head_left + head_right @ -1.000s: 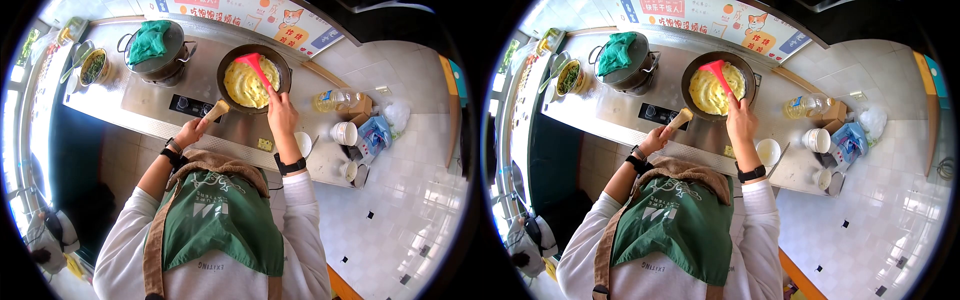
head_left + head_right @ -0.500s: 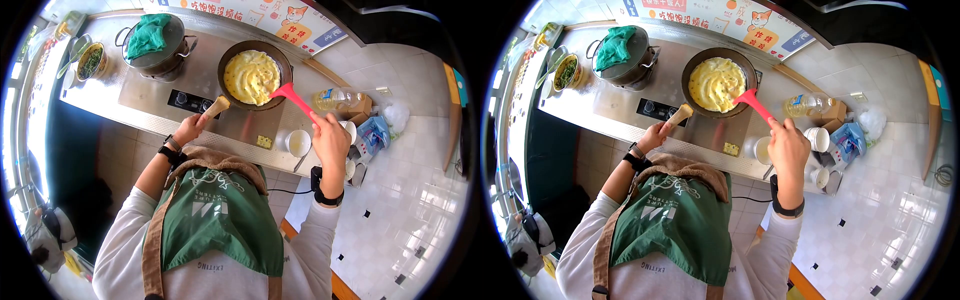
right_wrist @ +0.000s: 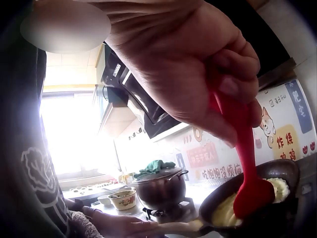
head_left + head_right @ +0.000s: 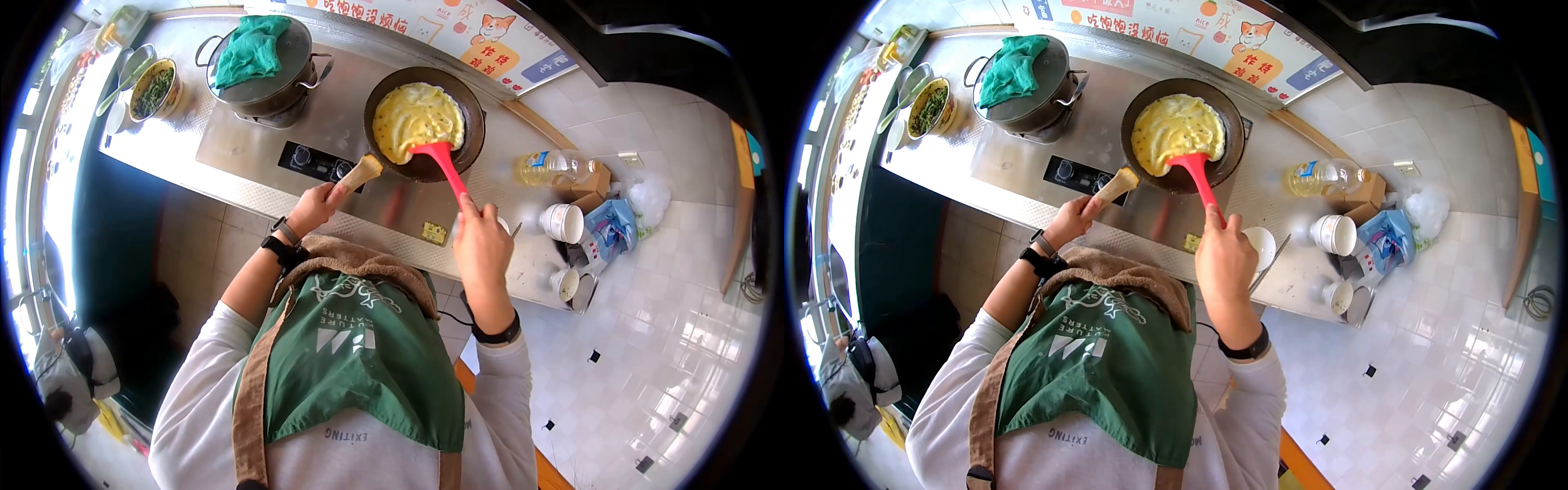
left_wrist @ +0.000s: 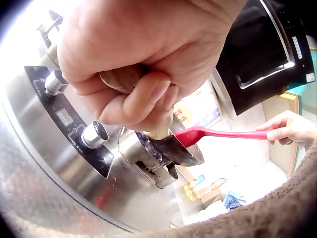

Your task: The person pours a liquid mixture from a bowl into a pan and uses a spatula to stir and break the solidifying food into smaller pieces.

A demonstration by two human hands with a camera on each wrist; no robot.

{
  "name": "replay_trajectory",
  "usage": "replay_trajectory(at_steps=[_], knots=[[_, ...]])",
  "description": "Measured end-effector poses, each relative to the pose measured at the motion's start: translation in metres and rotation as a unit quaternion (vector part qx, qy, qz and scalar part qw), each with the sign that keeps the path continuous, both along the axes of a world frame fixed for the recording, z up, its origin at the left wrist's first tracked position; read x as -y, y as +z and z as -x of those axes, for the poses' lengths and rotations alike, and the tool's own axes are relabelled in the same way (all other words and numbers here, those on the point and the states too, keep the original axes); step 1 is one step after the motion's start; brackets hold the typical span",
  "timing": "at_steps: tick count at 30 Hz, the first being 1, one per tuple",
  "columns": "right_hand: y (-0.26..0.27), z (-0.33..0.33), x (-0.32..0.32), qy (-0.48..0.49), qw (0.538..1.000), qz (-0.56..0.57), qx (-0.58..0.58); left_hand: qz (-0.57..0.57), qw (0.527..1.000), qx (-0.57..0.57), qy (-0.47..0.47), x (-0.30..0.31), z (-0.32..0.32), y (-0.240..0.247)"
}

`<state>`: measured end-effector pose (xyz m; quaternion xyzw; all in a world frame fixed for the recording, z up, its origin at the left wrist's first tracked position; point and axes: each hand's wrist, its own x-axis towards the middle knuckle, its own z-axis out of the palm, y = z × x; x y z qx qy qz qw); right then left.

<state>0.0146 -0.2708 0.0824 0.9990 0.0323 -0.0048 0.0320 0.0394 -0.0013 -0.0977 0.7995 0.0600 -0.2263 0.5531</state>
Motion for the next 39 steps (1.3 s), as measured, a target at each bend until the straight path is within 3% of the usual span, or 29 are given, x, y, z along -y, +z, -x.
replay_trajectory(at_steps=[9,18,39], knots=[[-0.037,-0.039,-0.005,-0.003,0.997,-0.037,0.064,-0.047,0.996,0.075,0.030,0.008,0.008,-0.004],[-0.046,-0.051,0.008,-0.021,0.991,-0.027,0.132,-0.093,0.980,0.177,-0.001,0.008,0.006,-0.010],[-0.045,-0.040,0.022,-0.032,0.985,-0.041,0.163,-0.147,0.963,0.224,-0.003,0.021,0.005,0.014]])
